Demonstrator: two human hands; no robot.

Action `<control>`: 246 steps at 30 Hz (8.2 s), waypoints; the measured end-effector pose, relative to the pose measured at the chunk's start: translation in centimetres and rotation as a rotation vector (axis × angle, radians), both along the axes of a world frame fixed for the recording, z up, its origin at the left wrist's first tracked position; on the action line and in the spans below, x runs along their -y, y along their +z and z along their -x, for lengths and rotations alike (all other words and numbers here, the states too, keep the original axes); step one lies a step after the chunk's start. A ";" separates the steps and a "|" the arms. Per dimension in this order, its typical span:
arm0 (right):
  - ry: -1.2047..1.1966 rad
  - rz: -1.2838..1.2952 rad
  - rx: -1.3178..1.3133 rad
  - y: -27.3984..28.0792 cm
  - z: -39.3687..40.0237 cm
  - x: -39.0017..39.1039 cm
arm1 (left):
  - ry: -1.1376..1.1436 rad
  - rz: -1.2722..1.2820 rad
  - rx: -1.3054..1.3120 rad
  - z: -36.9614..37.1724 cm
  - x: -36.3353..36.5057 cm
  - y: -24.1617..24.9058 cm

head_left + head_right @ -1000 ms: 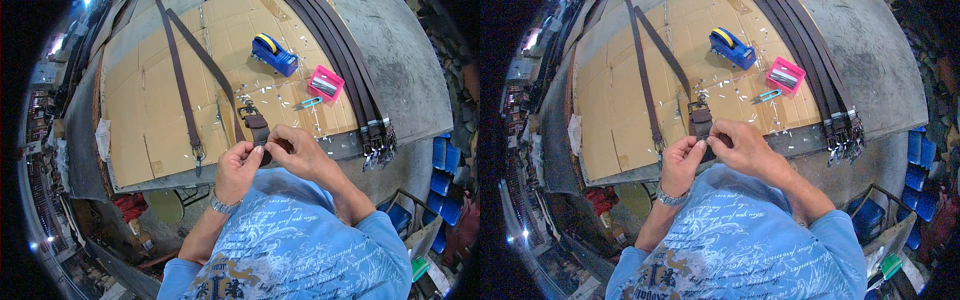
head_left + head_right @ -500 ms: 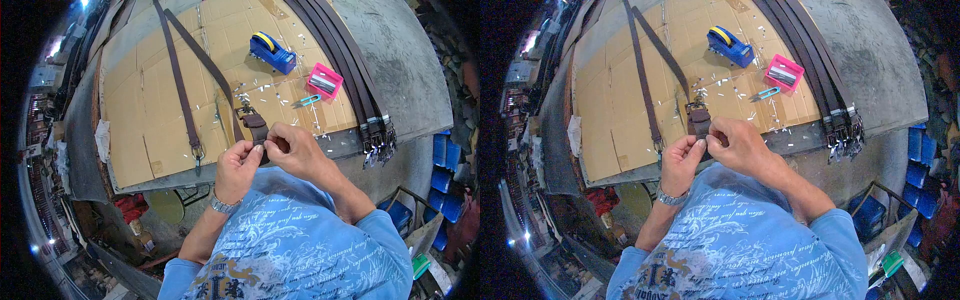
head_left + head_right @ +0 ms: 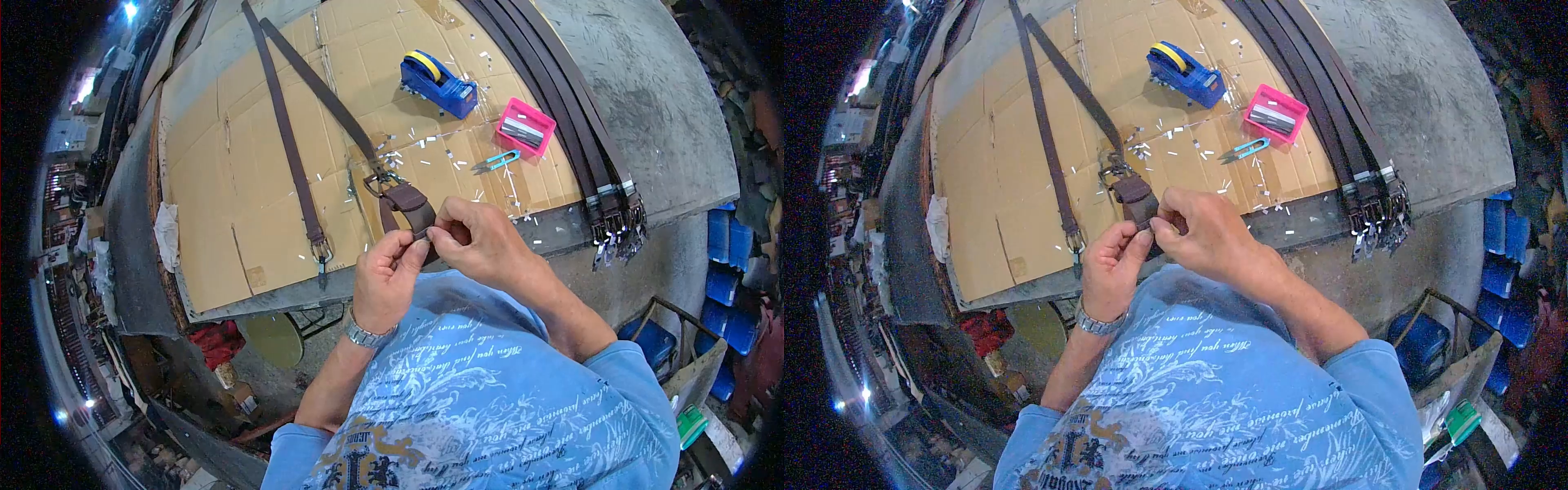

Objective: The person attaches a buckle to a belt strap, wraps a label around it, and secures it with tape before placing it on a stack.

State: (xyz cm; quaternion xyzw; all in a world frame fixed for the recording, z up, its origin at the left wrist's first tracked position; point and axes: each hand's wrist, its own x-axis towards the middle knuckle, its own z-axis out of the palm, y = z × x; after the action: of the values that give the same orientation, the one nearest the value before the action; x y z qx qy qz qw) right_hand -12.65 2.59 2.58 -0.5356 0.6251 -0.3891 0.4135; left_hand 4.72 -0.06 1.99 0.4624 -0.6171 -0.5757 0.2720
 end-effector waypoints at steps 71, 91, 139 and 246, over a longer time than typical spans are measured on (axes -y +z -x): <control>-0.206 -0.131 -0.163 -11.2 12.6 15.4 | 0.135 -0.435 -0.407 -1.2 1.4 -1.1; -0.043 0.094 0.198 -5.5 6.4 5.8 | 0.197 -0.349 -0.441 0.5 2.2 -1.3; 0.032 -0.067 0.310 -1.0 -0.2 1.0 | 0.000 -0.301 -0.335 -0.2 1.5 -0.3; 0.154 0.324 -0.364 -1.9 0.5 -0.8 | 0.061 -0.049 -0.257 0.4 -0.7 -1.3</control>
State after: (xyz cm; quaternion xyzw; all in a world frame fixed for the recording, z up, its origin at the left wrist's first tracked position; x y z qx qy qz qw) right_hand -13.11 3.42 0.64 -0.7020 0.5761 -0.3490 0.2313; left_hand 4.31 0.66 0.71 0.4097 -0.5486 -0.6366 0.3548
